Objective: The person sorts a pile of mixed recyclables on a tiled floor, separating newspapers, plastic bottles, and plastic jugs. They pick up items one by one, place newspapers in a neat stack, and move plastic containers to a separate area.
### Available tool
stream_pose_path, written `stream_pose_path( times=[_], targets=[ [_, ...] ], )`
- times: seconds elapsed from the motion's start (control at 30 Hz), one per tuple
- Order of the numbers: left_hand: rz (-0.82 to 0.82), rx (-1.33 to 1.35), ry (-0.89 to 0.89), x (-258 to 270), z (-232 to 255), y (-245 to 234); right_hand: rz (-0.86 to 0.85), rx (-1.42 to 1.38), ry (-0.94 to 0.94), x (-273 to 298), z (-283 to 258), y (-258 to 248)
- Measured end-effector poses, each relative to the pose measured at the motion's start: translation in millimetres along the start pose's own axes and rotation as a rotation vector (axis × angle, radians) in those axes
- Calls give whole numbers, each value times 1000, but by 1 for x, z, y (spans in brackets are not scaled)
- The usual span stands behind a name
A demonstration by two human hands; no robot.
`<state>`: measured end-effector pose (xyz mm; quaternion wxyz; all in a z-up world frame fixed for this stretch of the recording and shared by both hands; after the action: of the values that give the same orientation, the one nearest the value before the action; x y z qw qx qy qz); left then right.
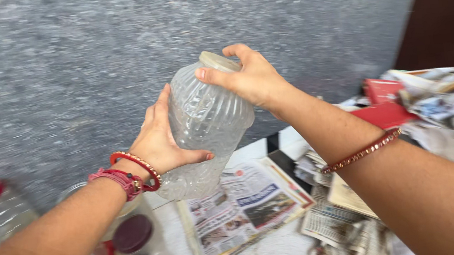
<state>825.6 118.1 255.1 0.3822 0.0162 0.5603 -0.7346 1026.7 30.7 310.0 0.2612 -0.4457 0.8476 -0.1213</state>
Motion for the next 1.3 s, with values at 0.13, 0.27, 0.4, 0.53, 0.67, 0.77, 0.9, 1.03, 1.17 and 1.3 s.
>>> stream_pose_path(
  times=[0.13,0.27,0.4,0.53,0.67,0.77,0.9,1.03,1.17,1.3],
  targets=[
    [-49,-56,-70,15,-37,-31,-88,-49,-4,-12,-25,42],
    [-27,-90,-102,27,-75,-53,-73,-16,-130,-25,-38,90],
    [45,-87,-132,33,-108,-67,-64,26,-250,-35,-49,143],
    [88,-51,-227,41,-139,-75,-40,183,-239,-42,-60,194],
    [94,-82,-271,49,-173,-81,-53,195,-203,-48,-66,233],
    [123,-92,-293,54,-192,-86,-47,202,-244,-55,-72,256],
    [148,-92,-333,59,-210,-99,-48,213,-294,-63,-87,280],
    [173,-21,-361,60,-216,-102,-61,345,-322,-72,-104,286],
    [136,18,-340,53,-215,-96,-86,436,-264,-74,-104,278],
    [68,26,-342,48,-214,-85,-89,475,-243,-72,-91,272]
  ],
)
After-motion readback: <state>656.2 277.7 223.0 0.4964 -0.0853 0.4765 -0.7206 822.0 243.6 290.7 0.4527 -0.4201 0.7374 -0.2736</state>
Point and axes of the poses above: each hand's wrist, its own x-axis away from the middle knuckle, its own y-axis out of the palm, z = x × y, the point moved 1 cm from there along -x, towards the middle knuckle, and after that the axes turned 8 degrees about y, right-handed, at the moved point
